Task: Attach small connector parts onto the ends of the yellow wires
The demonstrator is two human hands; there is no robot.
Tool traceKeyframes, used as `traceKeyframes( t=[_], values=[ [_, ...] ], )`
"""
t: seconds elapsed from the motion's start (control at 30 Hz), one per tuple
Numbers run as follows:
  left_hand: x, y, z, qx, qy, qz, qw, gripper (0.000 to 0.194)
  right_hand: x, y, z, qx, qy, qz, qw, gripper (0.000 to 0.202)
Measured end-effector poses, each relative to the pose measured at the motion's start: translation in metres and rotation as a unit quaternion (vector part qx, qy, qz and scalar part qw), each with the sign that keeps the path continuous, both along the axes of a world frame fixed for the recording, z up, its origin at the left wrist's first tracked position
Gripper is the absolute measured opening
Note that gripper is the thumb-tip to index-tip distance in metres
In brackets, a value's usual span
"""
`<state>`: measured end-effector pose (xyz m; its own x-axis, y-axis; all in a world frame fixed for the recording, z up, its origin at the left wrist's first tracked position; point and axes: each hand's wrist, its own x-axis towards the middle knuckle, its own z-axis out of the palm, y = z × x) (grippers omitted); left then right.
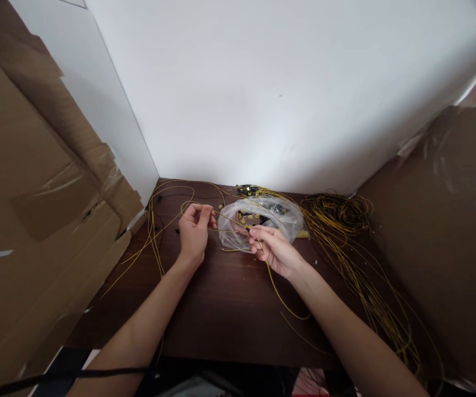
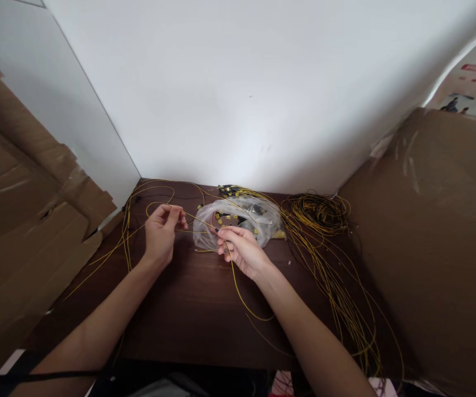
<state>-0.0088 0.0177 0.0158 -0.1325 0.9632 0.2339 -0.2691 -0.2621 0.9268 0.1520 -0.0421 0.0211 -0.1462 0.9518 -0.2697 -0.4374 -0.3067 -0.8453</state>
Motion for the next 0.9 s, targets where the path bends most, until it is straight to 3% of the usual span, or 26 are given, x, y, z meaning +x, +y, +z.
traceKeyframes(
  t=[0.1, 0.27, 0.43, 0.53, 0.67, 0.8, 0.9],
  values=[
    [-0.003, 0.001, 0.004, -0.029, -0.056, -0.008, 0.998, 0.024, 0.000, 0.000, 0.000, -0.004, -0.016, -0.009, 1.000, 0.021],
    [-0.005, 0.003, 0.003, -0.085, -0.129, -0.122, 0.980, 0.019, 0.001, 0.001, -0.003, 0.013, -0.072, -0.034, 0.997, 0.022],
    [-0.004, 0.000, 0.004, -0.101, -0.184, -0.199, 0.957, 0.017, 0.000, 0.002, -0.006, 0.046, -0.169, -0.067, 0.982, 0.023],
    [-0.001, -0.005, 0.006, -0.084, -0.136, -0.234, 0.959, 0.019, -0.002, 0.002, -0.008, 0.127, -0.255, -0.097, 0.954, 0.019],
    [0.005, -0.011, 0.005, -0.056, -0.026, -0.243, 0.968, 0.024, -0.006, -0.001, -0.009, 0.233, -0.367, -0.112, 0.894, 0.014],
    [0.007, -0.013, 0.001, -0.019, 0.110, -0.226, 0.968, 0.022, -0.007, -0.005, -0.005, 0.292, -0.434, -0.136, 0.841, 0.013],
    [0.006, -0.014, -0.002, 0.009, 0.176, -0.220, 0.959, 0.019, -0.006, -0.006, -0.003, 0.315, -0.441, -0.153, 0.826, 0.012]
  ],
)
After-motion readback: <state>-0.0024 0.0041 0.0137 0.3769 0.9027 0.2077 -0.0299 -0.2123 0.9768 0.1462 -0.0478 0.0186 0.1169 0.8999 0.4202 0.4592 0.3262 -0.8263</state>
